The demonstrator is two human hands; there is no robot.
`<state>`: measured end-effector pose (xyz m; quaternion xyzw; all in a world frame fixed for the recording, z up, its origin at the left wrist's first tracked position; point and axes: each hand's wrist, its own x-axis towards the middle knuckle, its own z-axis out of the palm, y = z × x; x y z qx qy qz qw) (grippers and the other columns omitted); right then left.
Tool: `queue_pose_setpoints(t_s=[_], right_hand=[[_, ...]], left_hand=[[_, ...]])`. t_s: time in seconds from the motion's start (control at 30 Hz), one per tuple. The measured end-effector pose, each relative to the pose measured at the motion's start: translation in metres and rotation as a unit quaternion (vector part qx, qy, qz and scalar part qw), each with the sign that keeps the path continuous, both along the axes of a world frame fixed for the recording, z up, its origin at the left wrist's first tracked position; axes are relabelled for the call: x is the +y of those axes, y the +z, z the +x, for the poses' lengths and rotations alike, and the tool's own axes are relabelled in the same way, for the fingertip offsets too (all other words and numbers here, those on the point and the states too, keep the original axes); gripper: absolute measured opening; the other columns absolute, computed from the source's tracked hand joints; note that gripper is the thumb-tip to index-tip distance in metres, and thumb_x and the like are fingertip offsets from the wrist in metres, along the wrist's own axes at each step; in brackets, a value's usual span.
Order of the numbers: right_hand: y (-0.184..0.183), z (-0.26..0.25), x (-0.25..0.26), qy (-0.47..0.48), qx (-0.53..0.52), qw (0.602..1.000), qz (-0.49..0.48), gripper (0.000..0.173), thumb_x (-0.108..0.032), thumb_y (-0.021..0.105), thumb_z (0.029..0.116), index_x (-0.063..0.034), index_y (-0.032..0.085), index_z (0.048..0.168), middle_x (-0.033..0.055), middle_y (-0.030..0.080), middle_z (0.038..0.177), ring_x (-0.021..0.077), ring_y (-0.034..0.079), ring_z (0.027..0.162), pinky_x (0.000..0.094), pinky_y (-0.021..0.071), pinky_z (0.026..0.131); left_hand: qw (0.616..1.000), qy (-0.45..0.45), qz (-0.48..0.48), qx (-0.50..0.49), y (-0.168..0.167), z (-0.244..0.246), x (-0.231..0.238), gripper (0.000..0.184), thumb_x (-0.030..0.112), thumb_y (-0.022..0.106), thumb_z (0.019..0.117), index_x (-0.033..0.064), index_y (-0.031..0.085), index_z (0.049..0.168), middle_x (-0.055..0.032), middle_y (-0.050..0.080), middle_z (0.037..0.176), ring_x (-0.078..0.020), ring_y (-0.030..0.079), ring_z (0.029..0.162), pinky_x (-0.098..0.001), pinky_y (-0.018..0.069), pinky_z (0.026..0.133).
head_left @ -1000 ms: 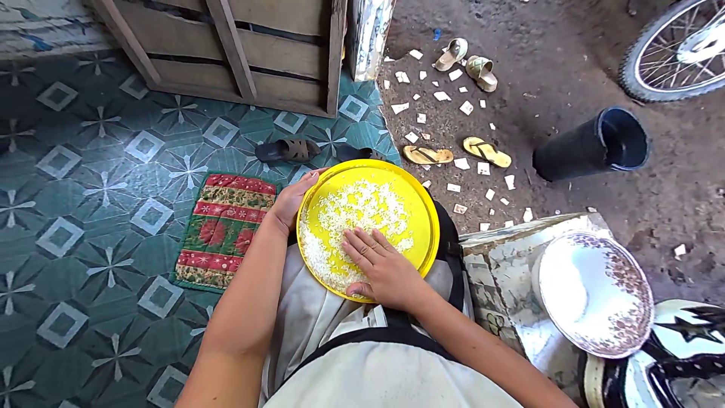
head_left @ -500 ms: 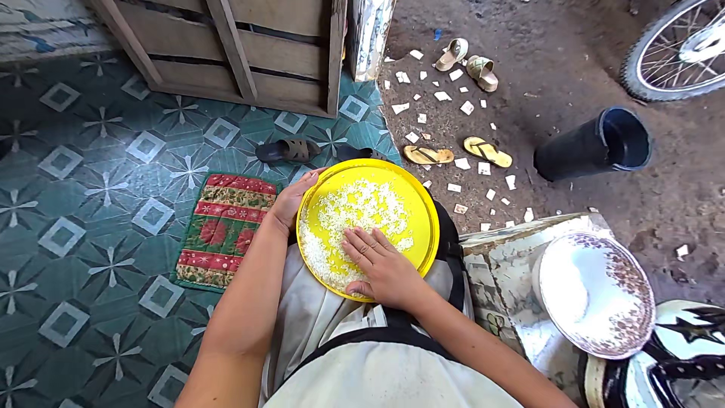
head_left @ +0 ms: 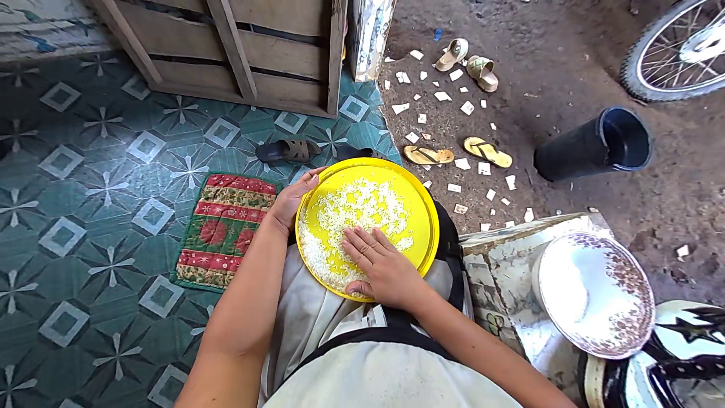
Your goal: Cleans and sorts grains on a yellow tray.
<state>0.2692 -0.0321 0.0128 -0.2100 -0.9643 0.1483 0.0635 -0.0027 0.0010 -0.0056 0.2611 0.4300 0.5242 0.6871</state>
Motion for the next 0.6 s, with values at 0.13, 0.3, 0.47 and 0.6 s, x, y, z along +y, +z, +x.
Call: queue_pose_setpoints(t_s=[0.13, 0.3, 0.47, 0.6], right_hand=[[0.002, 0.001, 0.005, -0.002, -0.001, 1.000, -0.004, 0.087, -0.070, 0.022, 0.1016, -0.0041, 0.045, 0.153, 0.0119, 0.040, 0.162, 0.0280, 0.035, 0.152, 0.0556, 0.0233, 0.124], [0.006, 0.012, 0.020, -0.043, 0.007, 0.999, -0.002, 0.089, -0.073, 0.023, 0.1000, -0.0048, 0.048, 0.151, 0.0114, 0.043, 0.160, 0.0284, 0.037, 0.151, 0.0625, 0.0217, 0.122], [0.011, 0.041, 0.038, -0.104, 0.103, 0.986, -0.085, 0.087, -0.070, 0.018, 0.1017, -0.0062, 0.046, 0.153, 0.0129, 0.043, 0.160, 0.0278, 0.034, 0.152, 0.0658, 0.0167, 0.123], [0.007, 0.056, 0.050, -0.168, 0.168, 0.963, -0.127, 0.080, -0.063, 0.020, 0.1059, -0.0035, 0.048, 0.151, 0.0130, 0.044, 0.159, 0.0245, 0.034, 0.152, 0.0605, 0.0142, 0.127]], left_hand=[[1.000, 0.021, 0.004, 0.005, 0.000, 0.001, -0.001, 0.042, 0.025, 0.027, 0.1099, 0.0144, 0.044, 0.147, -0.0054, 0.068, 0.122, -0.0120, 0.068, 0.106, -0.0296, 0.0588, 0.088], [0.999, 0.039, 0.018, 0.011, -0.004, 0.000, -0.001, 0.043, 0.024, 0.025, 0.1096, 0.0133, 0.040, 0.149, -0.0057, 0.065, 0.127, -0.0120, 0.066, 0.110, -0.0297, 0.0572, 0.091], [0.999, 0.038, 0.020, 0.022, -0.004, -0.001, -0.001, 0.044, 0.027, 0.025, 0.1098, 0.0132, 0.040, 0.149, -0.0055, 0.065, 0.129, -0.0119, 0.066, 0.112, -0.0297, 0.0570, 0.092], [0.999, 0.040, 0.011, 0.007, -0.004, 0.001, 0.001, 0.044, 0.027, 0.024, 0.1104, 0.0140, 0.041, 0.149, -0.0060, 0.065, 0.129, -0.0126, 0.066, 0.112, -0.0304, 0.0572, 0.093]])
